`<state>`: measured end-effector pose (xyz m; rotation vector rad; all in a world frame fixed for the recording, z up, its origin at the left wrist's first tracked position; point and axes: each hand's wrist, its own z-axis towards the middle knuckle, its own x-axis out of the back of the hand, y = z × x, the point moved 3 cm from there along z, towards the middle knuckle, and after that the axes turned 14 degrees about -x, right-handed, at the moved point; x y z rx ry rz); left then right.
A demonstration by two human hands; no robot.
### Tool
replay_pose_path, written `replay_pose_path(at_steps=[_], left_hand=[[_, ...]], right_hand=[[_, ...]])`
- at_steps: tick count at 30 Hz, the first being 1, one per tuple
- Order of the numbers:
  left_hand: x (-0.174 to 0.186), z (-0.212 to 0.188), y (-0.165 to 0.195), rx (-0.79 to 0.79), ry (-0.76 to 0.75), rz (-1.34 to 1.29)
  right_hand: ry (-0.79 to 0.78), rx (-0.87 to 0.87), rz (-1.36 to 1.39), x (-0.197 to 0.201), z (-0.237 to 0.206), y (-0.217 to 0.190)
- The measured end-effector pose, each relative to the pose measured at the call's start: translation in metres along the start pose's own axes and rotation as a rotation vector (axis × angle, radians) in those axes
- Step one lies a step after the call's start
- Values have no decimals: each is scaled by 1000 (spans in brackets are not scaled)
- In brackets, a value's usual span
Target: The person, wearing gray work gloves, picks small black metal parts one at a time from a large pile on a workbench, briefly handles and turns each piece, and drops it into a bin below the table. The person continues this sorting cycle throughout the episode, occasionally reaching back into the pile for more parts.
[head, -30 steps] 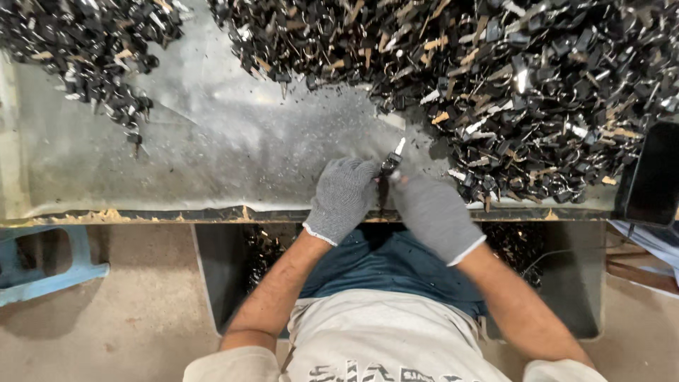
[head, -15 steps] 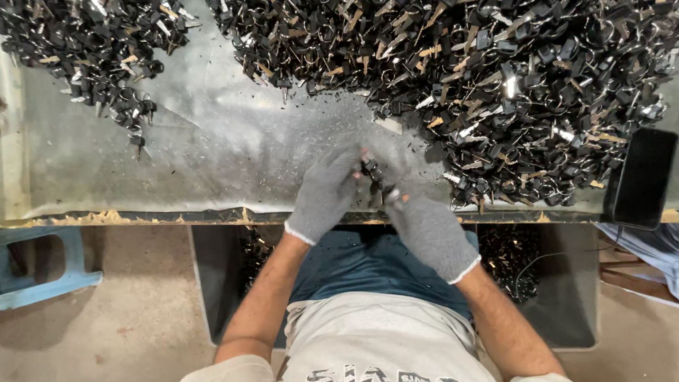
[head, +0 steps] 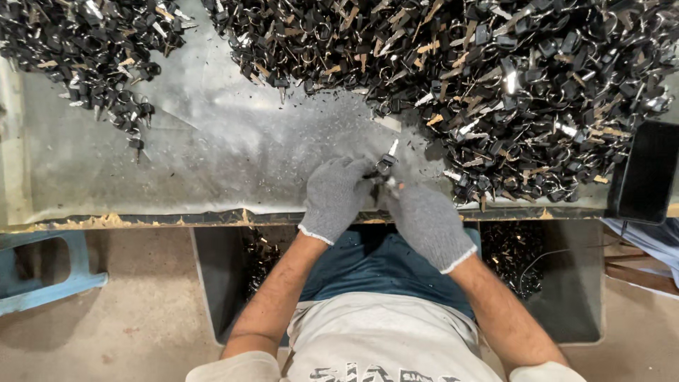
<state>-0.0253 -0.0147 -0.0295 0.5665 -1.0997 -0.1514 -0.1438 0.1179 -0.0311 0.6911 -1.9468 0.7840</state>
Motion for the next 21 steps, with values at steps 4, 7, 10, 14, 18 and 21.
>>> replay_pose_path(at_steps=[4,7,10,14,18,21], left_hand=[[-7,-2,-2,-62,-32,44],[-10,-3,-3,-144,-89,116],[-12,-5,-2,-234,-65,187],[-17,-7,-4,-233,-68,174],[-17,-9,0,-239,-28,230],[-15,-8,1,-173,-33,170]], right_hand=[[113,128,9,1,7,-16],[148,85,-96,1,3,-23],[179,73,-114,2,2,-22],[164,85,-123,-4,9,-18],[324,162,8,-1,10,-24],[260,120,-51,2,5,-25]])
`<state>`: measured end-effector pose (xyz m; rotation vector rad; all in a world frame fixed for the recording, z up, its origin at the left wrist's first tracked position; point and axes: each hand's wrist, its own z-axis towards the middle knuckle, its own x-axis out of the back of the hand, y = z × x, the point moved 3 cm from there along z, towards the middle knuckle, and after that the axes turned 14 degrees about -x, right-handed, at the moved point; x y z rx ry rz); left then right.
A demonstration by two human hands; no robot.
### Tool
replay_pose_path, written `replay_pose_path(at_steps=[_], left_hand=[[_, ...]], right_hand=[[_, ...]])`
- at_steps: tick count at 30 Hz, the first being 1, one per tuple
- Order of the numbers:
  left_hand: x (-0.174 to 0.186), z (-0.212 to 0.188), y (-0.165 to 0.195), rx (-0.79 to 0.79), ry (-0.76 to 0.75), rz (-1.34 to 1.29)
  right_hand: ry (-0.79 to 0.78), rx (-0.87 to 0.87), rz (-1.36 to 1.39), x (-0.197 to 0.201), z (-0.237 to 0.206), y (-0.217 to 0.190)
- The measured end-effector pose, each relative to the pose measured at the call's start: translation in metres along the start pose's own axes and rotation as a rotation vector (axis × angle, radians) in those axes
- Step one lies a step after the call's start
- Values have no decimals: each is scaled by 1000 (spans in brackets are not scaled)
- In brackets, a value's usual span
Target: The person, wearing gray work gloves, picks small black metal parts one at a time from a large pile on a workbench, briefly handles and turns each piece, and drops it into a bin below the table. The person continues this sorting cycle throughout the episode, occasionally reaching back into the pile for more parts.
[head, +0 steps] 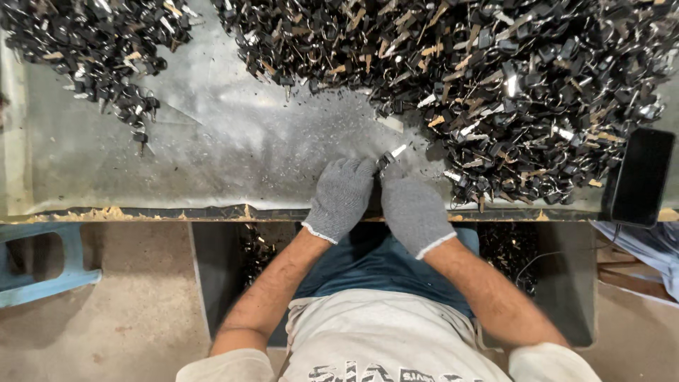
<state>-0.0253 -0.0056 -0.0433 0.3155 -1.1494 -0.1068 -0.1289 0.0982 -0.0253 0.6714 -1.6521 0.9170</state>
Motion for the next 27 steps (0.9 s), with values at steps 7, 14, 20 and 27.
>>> replay_pose_path(at_steps=[7,14,20,27], left_hand=[[2,0,-7,119,-9,-78],[-5,-7,-2,-26,-14,31],[-3,-4,-2,-2,80,-41],[6,-7,3,57,99,-102]], right_hand=[[-98,72,150,9,-7,18],[-28,-46,-61,6,4,3],[-201,-66,106,15,7,11],[-137,-130,36,1,-3,12]])
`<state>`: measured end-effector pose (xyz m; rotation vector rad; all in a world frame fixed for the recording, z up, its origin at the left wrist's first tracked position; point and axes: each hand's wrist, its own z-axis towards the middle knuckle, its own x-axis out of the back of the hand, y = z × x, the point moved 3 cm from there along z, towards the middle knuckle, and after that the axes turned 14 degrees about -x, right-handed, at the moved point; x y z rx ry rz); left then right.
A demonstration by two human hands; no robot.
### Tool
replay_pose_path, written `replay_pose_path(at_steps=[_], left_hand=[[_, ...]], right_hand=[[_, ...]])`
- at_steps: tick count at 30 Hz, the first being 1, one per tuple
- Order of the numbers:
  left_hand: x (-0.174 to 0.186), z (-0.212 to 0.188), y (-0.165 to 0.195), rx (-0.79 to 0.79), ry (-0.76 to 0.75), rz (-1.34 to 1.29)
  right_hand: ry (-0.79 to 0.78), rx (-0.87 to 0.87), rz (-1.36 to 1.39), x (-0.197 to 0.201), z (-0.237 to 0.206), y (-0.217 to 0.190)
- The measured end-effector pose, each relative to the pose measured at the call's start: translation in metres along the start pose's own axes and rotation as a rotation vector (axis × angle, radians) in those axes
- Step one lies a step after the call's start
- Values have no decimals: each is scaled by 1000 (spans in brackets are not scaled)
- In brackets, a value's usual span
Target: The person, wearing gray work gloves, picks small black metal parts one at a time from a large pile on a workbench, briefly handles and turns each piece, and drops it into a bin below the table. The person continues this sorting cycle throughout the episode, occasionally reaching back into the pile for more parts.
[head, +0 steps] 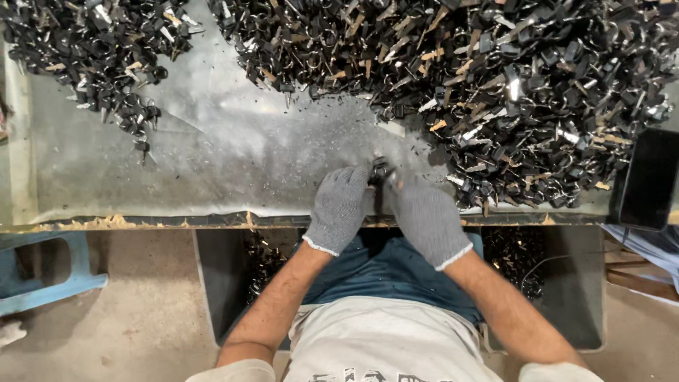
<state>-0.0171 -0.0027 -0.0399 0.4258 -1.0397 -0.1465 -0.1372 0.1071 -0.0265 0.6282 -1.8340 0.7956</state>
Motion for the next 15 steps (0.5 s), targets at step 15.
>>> replay_pose_path(at_steps=[15], left_hand=[[9,2,-6,-62,5,-74]], right_hand=[[-434,156,192,13,25,0]])
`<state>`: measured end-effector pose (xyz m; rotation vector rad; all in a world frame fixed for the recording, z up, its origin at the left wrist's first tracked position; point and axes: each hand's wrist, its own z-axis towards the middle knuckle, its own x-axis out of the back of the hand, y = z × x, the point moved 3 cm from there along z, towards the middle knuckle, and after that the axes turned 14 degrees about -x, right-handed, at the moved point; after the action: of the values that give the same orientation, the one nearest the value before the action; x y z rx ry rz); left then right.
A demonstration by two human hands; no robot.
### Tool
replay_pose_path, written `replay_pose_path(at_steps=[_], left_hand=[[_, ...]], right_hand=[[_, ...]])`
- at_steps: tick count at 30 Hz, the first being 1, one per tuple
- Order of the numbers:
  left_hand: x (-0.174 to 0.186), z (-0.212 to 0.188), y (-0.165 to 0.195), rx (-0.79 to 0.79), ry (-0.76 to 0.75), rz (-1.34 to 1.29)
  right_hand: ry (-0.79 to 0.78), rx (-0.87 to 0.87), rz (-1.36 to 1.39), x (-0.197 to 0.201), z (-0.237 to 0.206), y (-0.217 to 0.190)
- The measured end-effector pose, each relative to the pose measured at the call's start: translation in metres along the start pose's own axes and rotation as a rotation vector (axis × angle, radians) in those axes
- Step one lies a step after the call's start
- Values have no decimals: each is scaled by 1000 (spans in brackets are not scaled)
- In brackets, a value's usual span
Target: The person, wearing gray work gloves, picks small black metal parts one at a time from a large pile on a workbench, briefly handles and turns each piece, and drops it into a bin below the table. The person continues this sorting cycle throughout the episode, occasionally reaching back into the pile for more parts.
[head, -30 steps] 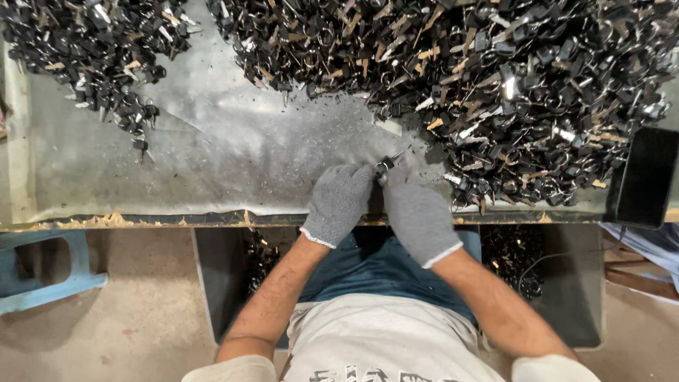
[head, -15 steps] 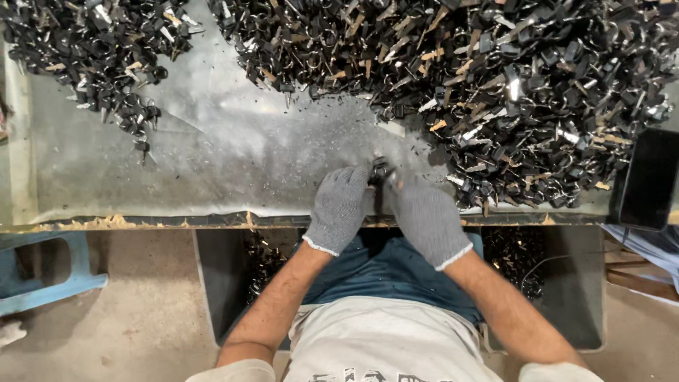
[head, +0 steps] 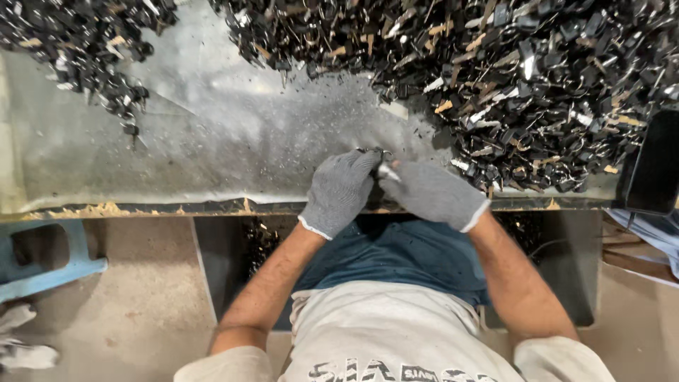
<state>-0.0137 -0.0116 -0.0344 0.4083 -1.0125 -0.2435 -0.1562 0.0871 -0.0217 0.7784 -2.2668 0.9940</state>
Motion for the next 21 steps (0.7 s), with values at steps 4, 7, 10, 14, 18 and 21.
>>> replay_pose_path(at_steps=[4,7,10,14,18,21], left_hand=[[5,0,9,79,14,87],[0,-2,17,98,-84,191],[-4,-2,17,114,-73,185],[-5,1,15,126,-52,222],[-7,1,10,297,-117,63],[-5,3,12,192,-76,133]], right_hand=[[730,389,-323,4,-22,-14],[365,-60,-246,-23,-21,-5],[527,-25,-364,-29,-34,-2],[651,63,-375,-29,-41,-1],[547,-32,-281,-34,-38,1],[600,3,-364,-36,-37,0]])
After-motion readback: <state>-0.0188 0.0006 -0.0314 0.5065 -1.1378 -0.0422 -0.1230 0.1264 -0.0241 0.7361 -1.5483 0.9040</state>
